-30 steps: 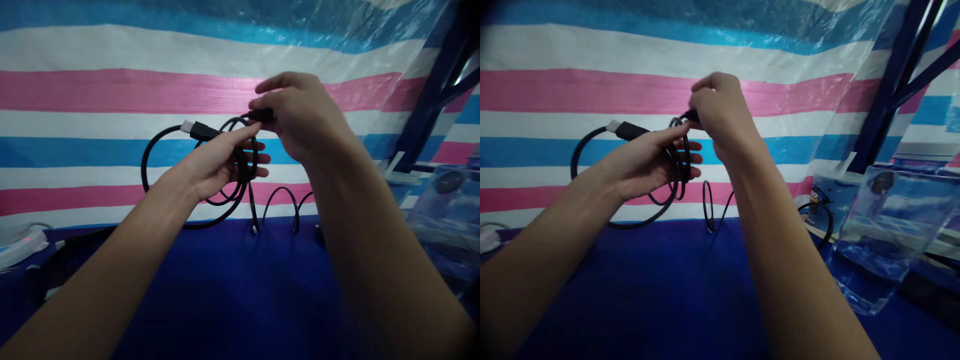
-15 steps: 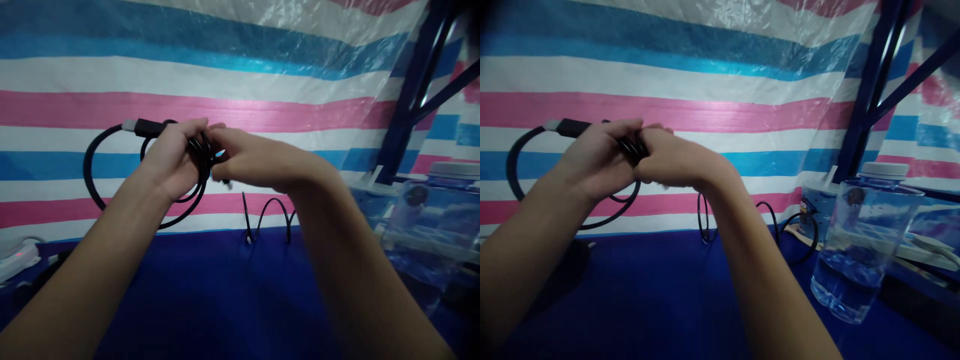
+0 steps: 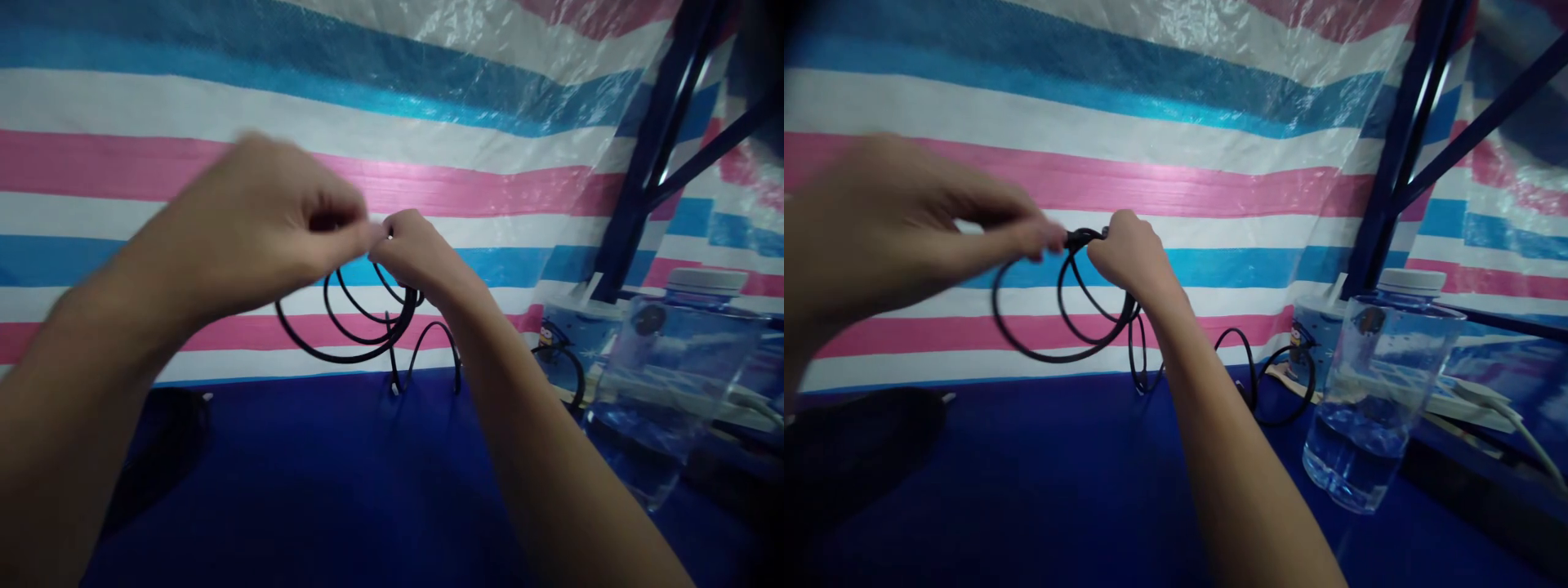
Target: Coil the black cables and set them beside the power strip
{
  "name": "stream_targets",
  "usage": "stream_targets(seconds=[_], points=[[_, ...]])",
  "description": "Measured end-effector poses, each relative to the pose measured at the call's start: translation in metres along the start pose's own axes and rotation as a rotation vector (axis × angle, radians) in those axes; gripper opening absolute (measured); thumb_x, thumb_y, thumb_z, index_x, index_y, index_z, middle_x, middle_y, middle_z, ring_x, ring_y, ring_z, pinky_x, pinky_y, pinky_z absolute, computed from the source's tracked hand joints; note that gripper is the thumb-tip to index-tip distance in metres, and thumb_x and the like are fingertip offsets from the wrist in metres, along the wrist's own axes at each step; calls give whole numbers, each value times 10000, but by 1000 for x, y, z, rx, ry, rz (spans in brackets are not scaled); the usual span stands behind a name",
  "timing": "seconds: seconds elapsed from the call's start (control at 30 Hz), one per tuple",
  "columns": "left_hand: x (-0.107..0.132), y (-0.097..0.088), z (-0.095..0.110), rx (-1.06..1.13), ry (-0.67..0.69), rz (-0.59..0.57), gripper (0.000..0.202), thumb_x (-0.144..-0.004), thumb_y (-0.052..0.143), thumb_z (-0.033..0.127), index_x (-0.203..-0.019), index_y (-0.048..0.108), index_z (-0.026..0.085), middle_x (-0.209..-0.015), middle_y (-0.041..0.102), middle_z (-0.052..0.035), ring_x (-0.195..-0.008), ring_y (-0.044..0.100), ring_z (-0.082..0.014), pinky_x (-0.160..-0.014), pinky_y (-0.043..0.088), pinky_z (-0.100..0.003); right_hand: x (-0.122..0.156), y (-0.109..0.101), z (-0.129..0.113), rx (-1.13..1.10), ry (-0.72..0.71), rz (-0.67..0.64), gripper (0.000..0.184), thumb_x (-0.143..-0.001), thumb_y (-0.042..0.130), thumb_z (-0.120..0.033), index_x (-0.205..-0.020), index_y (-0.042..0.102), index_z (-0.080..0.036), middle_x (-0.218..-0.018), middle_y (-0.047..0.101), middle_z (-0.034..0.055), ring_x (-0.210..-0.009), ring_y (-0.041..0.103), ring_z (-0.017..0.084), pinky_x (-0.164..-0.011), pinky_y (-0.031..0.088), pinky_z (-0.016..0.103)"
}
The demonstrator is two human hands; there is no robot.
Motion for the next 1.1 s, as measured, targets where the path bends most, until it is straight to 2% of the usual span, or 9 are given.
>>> stream_targets(seconds=[0.1,0.17,0.27,0.37,0.5,0.7,0.87,1.0,1.1], points=[[1,0,2,-492,389,-62,569,-649,680,96,-1181,552,251,-1275,459,58,-1248,367,-200,-1046,254,-274,4,-7,-5,-108,-8,-134,151,-697,523,-129,-605,419,-188,-489,349,-6,-433,316,91,-418,236,265],[-4,-2,-15,-496,374,-100,765,-600,730,96,-1290,443,260,-1379,382,39,-1300,305,-206,-1072,220,-279,9,-17,-14,-302,-32,-230,116,-705,534,-125,-614,479,-170,-480,323,-26,-409,297,70,-400,238,246],[-11,-8,-42,-181,215,-17,747,-645,708,82,-1298,400,273,-1232,550,-9,-1160,484,-209,-963,390,-304,14,-34,-21,-540,-67,-345,56,-719,550,-110,-693,568,-157,-467,274,-59,-386,238,40,-387,234,209],[-12,1,-54,131,-9,-51,419,-737,642,177,-1137,523,199,-794,653,-23,-760,639,-180,-679,518,-290,13,-42,-12,-603,-85,-369,77,-748,534,-125,-740,602,-161,-435,330,-61,-355,277,44,-377,279,202],[-7,30,-51,398,-278,-92,55,-779,554,151,-764,591,113,-392,300,98,-316,340,-25,-523,490,-207,1,-35,8,-364,-150,-230,58,-730,567,-114,-687,596,-138,-558,526,4,-403,462,81,-378,349,215],[-8,41,-46,640,-425,82,286,-864,453,323,-663,527,134,-370,177,105,-265,145,-16,-284,165,-152,-5,-26,6,-119,-250,-163,168,-796,544,-161,-952,609,-161,-778,598,33,-463,509,87,-398,371,216],[-10,25,-50,619,-467,197,341,-890,366,326,-611,466,158,-342,182,94,-253,154,-27,-292,160,-167,0,-30,-2,-193,-313,-113,426,-799,580,-181,-1214,488,-213,-864,597,21,-637,556,115,-530,412,224],[-8,32,-54,482,-533,31,288,-829,495,310,-589,451,156,-372,194,100,-269,142,-10,-298,139,-164,0,-31,-8,-138,-385,30,347,-807,565,-165,-1149,516,-191,-855,592,21,-751,546,120,-613,411,215],[-5,42,-53,411,-519,-146,288,-817,516,316,-586,467,150,-416,207,94,-293,113,1,-298,100,-159,1,-26,-11,-120,-349,-138,113,-829,547,-205,-925,593,-166,-767,591,19,-654,541,103,-547,400,202]])
Point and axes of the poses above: each hand's wrist, its own x-axis away from the middle knuckle, its own y-axis out of the palm, z = x × y, the point moved 2 cm from there along -x, towards the middle knuckle
